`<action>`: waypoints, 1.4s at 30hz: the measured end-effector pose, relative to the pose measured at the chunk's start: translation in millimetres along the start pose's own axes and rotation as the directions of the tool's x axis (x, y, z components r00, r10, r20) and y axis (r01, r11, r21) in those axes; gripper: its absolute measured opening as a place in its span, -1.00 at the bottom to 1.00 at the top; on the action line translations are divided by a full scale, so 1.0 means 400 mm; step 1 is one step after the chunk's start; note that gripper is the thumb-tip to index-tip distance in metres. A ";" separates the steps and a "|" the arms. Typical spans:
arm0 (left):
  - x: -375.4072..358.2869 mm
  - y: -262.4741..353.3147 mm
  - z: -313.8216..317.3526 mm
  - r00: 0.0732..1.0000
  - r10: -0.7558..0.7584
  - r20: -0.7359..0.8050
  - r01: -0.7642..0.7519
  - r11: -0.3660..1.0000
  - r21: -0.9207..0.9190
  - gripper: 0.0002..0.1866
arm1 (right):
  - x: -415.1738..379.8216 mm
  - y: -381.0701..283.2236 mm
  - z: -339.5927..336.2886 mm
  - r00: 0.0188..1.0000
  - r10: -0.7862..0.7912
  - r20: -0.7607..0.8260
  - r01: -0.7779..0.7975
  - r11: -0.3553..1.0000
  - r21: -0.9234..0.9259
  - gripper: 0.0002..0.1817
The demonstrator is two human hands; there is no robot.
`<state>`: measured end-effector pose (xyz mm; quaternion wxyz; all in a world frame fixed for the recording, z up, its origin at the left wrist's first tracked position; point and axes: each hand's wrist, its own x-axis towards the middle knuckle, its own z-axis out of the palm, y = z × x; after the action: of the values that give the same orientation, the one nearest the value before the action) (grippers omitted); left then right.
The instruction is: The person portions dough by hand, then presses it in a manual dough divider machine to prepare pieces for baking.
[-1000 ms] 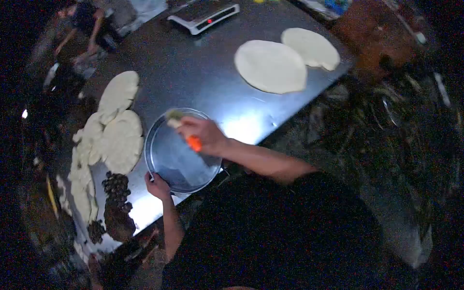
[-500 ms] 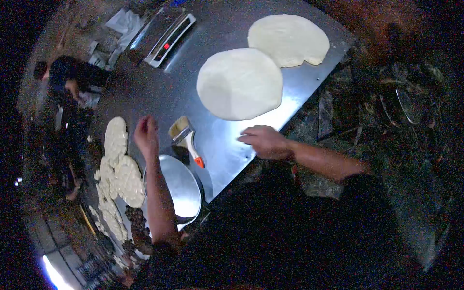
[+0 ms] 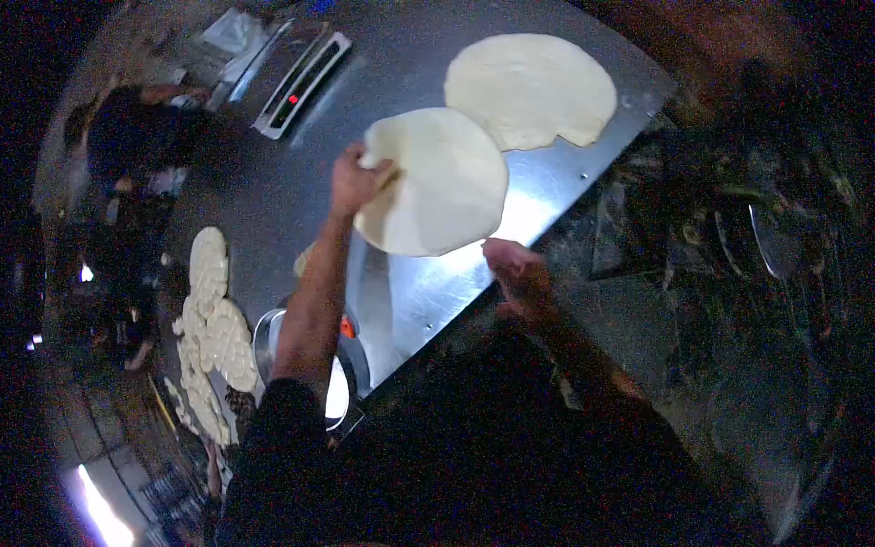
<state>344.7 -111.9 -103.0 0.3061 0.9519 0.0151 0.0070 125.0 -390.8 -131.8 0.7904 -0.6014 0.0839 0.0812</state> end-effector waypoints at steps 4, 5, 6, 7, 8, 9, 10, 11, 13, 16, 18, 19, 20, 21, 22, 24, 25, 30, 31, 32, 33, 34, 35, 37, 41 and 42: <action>-0.373 0.282 -0.037 0.971 0.197 0.137 -0.181 0.976 -0.123 -0.55 | 0.166 -0.037 0.085 0.987 0.131 0.092 -0.160 0.827 0.539 -0.40; -0.454 0.297 -0.037 0.964 0.203 0.170 -0.128 0.918 -0.374 -0.58 | 0.218 0.058 0.065 0.977 0.181 0.117 -0.209 0.665 0.717 -0.34; -0.531 0.312 -0.035 0.956 0.209 0.204 -0.048 0.801 -0.596 -0.61 | 0.123 0.094 0.013 0.969 -0.145 0.201 0.012 0.839 0.544 -0.38; -0.580 0.368 -0.088 0.857 0.495 0.144 -0.377 0.791 -0.482 -0.64 | 0.033 0.130 -0.037 0.851 -0.454 0.263 0.320 0.847 0.425 -0.41; -0.618 0.379 -0.100 0.845 0.510 0.162 -0.369 0.775 -0.514 -0.64 | -0.030 0.105 -0.059 0.860 -0.439 0.258 0.310 0.854 0.418 -0.41; -0.672 0.380 -0.119 0.827 0.482 0.290 -0.272 0.794 -0.543 -0.67 | -0.036 0.081 -0.055 0.951 -0.210 0.228 0.074 0.868 0.491 -0.41; -0.685 0.367 -0.152 0.813 0.433 0.389 -0.187 0.827 -0.530 -0.70 | -0.019 0.031 -0.021 0.979 -0.028 0.200 -0.087 0.835 0.544 -0.41; -0.687 0.353 -0.179 0.857 0.401 0.323 -0.206 0.841 -0.500 -0.70 | -0.003 -0.001 0.008 0.978 0.049 0.204 -0.158 0.811 0.563 -0.41; -0.708 0.308 -0.233 0.912 0.088 0.401 0.089 0.911 -0.403 -0.73 | -0.009 -0.044 0.048 0.963 0.088 0.256 -0.215 0.826 0.521 -0.42; -0.744 0.173 -0.227 0.956 -0.220 0.195 0.293 0.658 -0.694 -0.56 | -0.069 -0.074 0.064 0.937 0.118 0.329 -0.259 0.866 0.428 -0.42; -0.785 0.084 -0.197 0.927 -0.355 0.121 0.296 0.494 -0.817 -0.40 | -0.119 -0.076 0.082 0.916 0.131 0.379 -0.279 0.888 0.365 -0.42; -0.804 0.045 -0.175 0.894 -0.442 0.074 0.348 0.581 -0.736 -0.30 | -0.143 -0.076 0.092 0.907 0.133 0.399 -0.280 0.899 0.337 -0.42; -0.840 0.019 -0.173 0.853 -0.521 0.031 0.416 0.643 -0.643 -0.19 | -0.166 -0.082 0.110 0.895 0.135 0.426 -0.284 0.908 0.309 -0.42; -0.903 0.043 -0.210 0.832 -0.545 0.105 0.491 0.634 -0.597 -0.01 | -0.188 -0.092 0.132 0.883 0.133 0.450 -0.282 0.917 0.281 -0.42; -0.960 0.053 -0.245 0.865 -0.432 0.256 0.457 0.468 -0.756 -0.04 | -0.198 -0.095 0.145 0.871 0.134 0.472 -0.281 0.925 0.256 -0.42; -1.048 0.059 -0.295 0.917 -0.209 0.340 0.382 0.216 -0.898 -0.17 | -0.225 -0.115 0.190 0.843 0.122 0.524 -0.269 0.939 0.213 -0.42; -1.102 0.067 -0.321 0.876 -0.385 0.290 0.362 0.131 -0.923 -0.42 | -0.242 -0.121 0.223 0.822 0.120 0.557 -0.269 0.943 0.195 -0.42; -1.302 0.018 -0.371 0.795 -0.587 -0.154 -0.277 -0.125 -0.953 -0.65 | -0.360 -0.059 0.420 0.713 0.185 0.677 -0.373 0.917 0.142 -0.42; -1.340 0.011 -0.379 0.781 -0.593 -0.194 -0.310 -0.098 -0.946 -0.64 | -0.386 -0.041 0.447 0.695 0.207 0.689 -0.403 0.905 0.135 -0.42; -1.372 0.015 -0.402 0.758 -0.626 -0.185 -0.310 -0.097 -0.946 -0.63 | -0.402 -0.030 0.464 0.682 0.223 0.697 -0.421 0.898 0.125 -0.43; -1.395 -0.006 -0.406 0.751 -0.610 -0.254 -0.356 -0.050 -0.933 -0.56 | -0.414 -0.022 0.480 0.677 0.237 0.697 -0.435 0.892 0.120 -0.43; -1.417 -0.022 -0.422 0.743 -0.616 -0.263 -0.371 -0.053 -0.927 -0.50 | -0.414 -0.020 0.501 0.676 0.239 0.697 -0.440 0.890 0.121 -0.43; -1.440 -0.025 -0.446 0.780 -0.553 -0.293 -0.416 -0.108 -0.903 -0.46 | -0.408 -0.023 0.527 0.677 0.227 0.700 -0.428 0.895 0.124 -0.43; -1.473 -0.035 -0.484 0.750 -0.617 -0.238 -0.276 0.035 -0.961 -0.43 | -0.367 -0.061 0.587 0.676 0.149 0.722 -0.356 0.923 0.143 -0.43; -1.547 -0.152 -0.487 0.546 -0.803 -0.240 -0.008 0.281 -0.960 -0.55 | -0.303 -0.269 0.774 0.412 -0.183 0.893 -0.016 0.978 0.208 -0.43; -1.556 -0.171 -0.500 0.537 -0.812 -0.229 0.008 0.276 -0.961 -0.55 | -0.302 -0.324 0.835 0.257 -0.244 0.935 0.097 0.969 0.227 -0.43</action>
<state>-283.4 39.5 17.0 0.7113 0.4997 0.4023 0.2872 48.8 -106.3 105.0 0.7207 -0.3870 -0.4679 0.3346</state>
